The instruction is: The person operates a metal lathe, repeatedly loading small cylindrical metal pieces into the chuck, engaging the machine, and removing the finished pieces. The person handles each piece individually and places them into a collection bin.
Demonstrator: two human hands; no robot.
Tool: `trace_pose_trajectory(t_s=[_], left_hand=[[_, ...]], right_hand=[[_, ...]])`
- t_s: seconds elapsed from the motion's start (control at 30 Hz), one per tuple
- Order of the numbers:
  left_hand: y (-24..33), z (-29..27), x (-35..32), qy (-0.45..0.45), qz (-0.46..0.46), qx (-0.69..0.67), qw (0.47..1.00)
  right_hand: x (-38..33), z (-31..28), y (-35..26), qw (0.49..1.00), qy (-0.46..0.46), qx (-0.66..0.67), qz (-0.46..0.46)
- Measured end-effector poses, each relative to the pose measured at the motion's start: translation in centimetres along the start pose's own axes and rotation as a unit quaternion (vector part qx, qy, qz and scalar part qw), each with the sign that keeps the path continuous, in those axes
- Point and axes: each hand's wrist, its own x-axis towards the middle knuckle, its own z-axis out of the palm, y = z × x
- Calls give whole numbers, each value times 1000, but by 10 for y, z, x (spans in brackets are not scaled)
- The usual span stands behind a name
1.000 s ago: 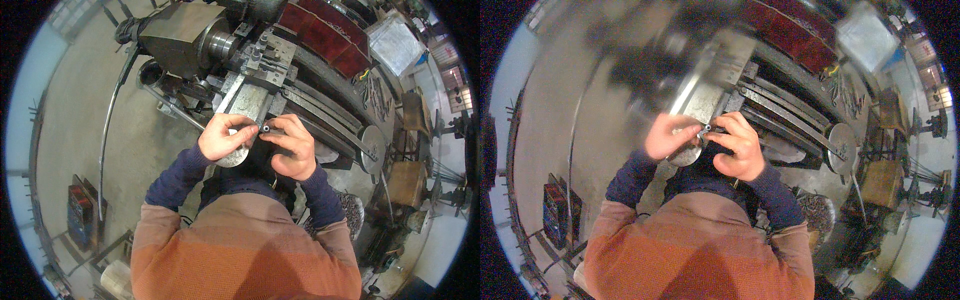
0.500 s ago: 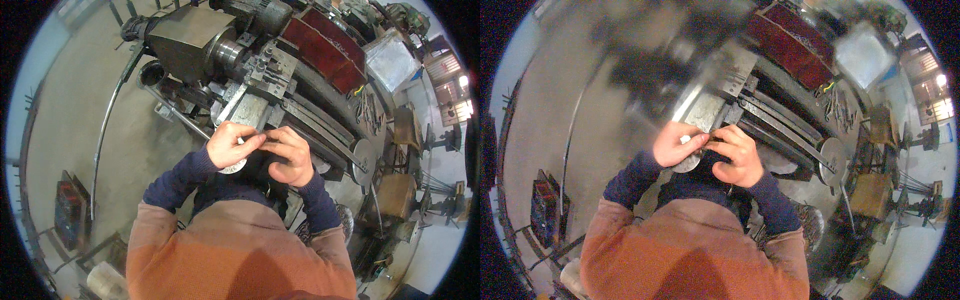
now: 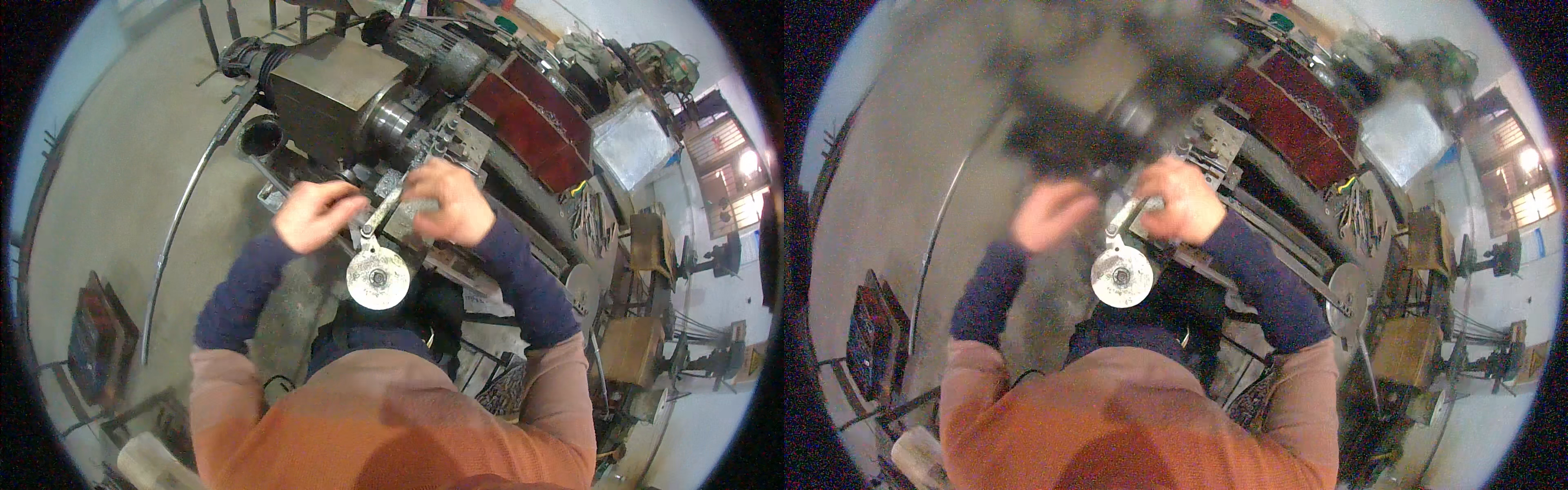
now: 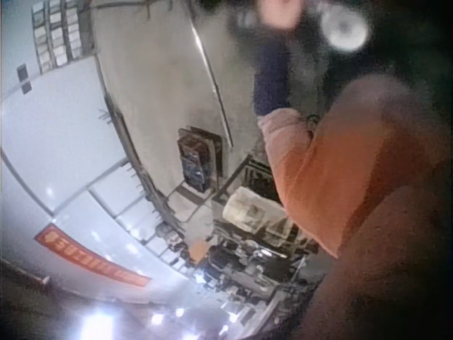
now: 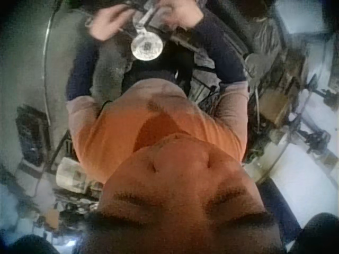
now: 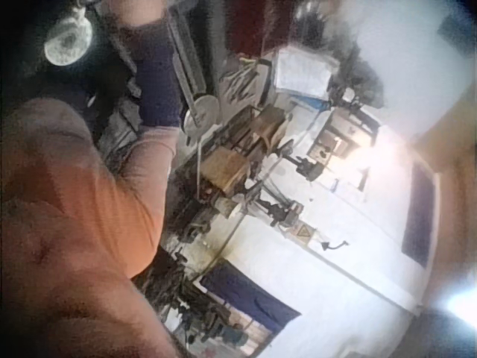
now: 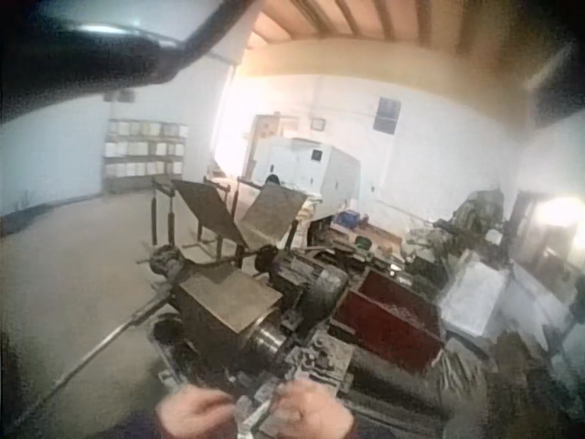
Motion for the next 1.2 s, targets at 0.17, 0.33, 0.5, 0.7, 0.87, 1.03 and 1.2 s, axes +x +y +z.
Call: trace_pose_trajectory(t_s=[0.17, 0.33, 0.5, 0.7, 0.87, 1.03, 1.2], left_hand=[[-43, -106, -57, 197, -69, 298, 931], [-101, -166, -145, 210, -229, 444, 840], [-132, -143, -186, 183, -327, 351, 858], [-150, -145, -162, 159, -308, 453, 821], [-208, -217, -158, 30, -446, 567, 692], [-251, -296, -142, 74, -421, 611, 666], [-261, -286, -111, 111, -558, 508, 646]], right_hand=[[35, 3, 66, 945, -36, -303, 120], [57, 22, 99, 927, -114, -297, 200], [65, 20, 106, 934, -137, -248, 216], [66, 15, 116, 949, -130, -110, 266], [63, 15, 115, 948, -127, -83, 280], [63, 17, 119, 964, -98, -69, 235], [59, 15, 113, 965, -72, -100, 231]])
